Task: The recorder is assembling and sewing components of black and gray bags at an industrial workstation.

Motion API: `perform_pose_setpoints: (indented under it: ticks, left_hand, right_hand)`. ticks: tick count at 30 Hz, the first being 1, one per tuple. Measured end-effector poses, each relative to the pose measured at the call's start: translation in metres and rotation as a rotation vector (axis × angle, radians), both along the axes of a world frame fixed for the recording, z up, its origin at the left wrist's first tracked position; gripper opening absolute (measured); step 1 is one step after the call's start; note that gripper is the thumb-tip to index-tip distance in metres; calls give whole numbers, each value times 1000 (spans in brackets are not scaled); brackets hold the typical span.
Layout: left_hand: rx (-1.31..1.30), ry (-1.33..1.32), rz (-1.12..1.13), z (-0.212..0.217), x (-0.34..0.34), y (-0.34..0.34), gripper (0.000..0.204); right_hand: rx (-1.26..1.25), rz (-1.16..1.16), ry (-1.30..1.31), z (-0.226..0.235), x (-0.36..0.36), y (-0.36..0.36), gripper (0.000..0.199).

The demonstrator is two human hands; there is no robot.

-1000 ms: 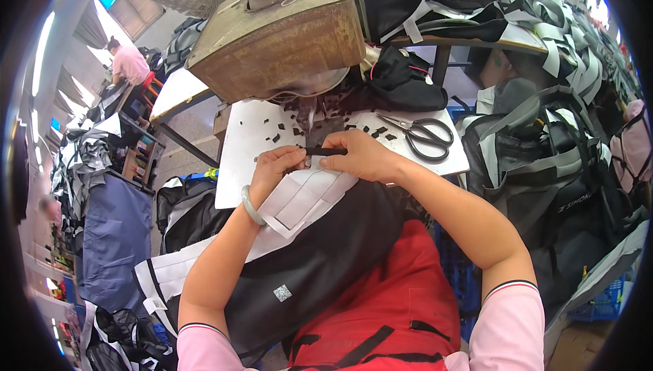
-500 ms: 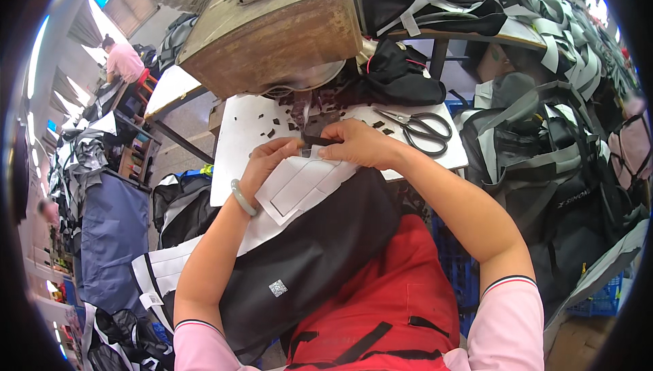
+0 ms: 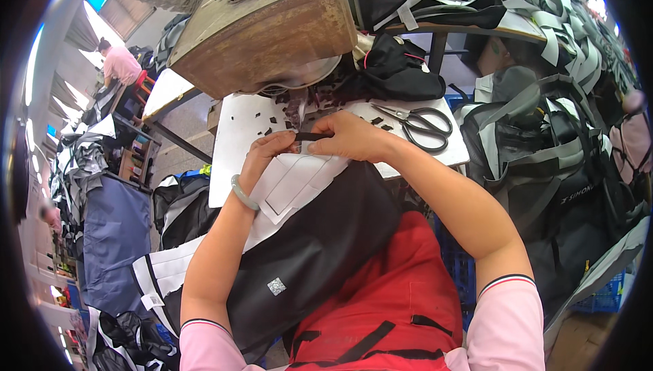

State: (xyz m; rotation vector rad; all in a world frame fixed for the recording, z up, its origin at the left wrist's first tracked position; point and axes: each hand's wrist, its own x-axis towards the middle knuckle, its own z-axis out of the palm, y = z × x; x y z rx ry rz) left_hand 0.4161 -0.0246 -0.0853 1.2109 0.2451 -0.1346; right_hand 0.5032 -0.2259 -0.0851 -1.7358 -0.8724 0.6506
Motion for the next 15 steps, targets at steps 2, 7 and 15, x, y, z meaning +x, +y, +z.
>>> perform_pose_setpoints:
  ticks: [2, 7, 15]
  left_hand:
    - [44, -12, 18, -1, 1, 2, 14]
    - [78, -17, -4, 6, 4, 0, 15]
    - [19, -92, 133, -4, 1, 16, 18]
  right_hand:
    - [20, 0, 41, 0, 2, 0, 34]
    - [85, -25, 122, 2, 1, -2, 28]
    - [151, -34, 209, -5, -7, -14, 19]
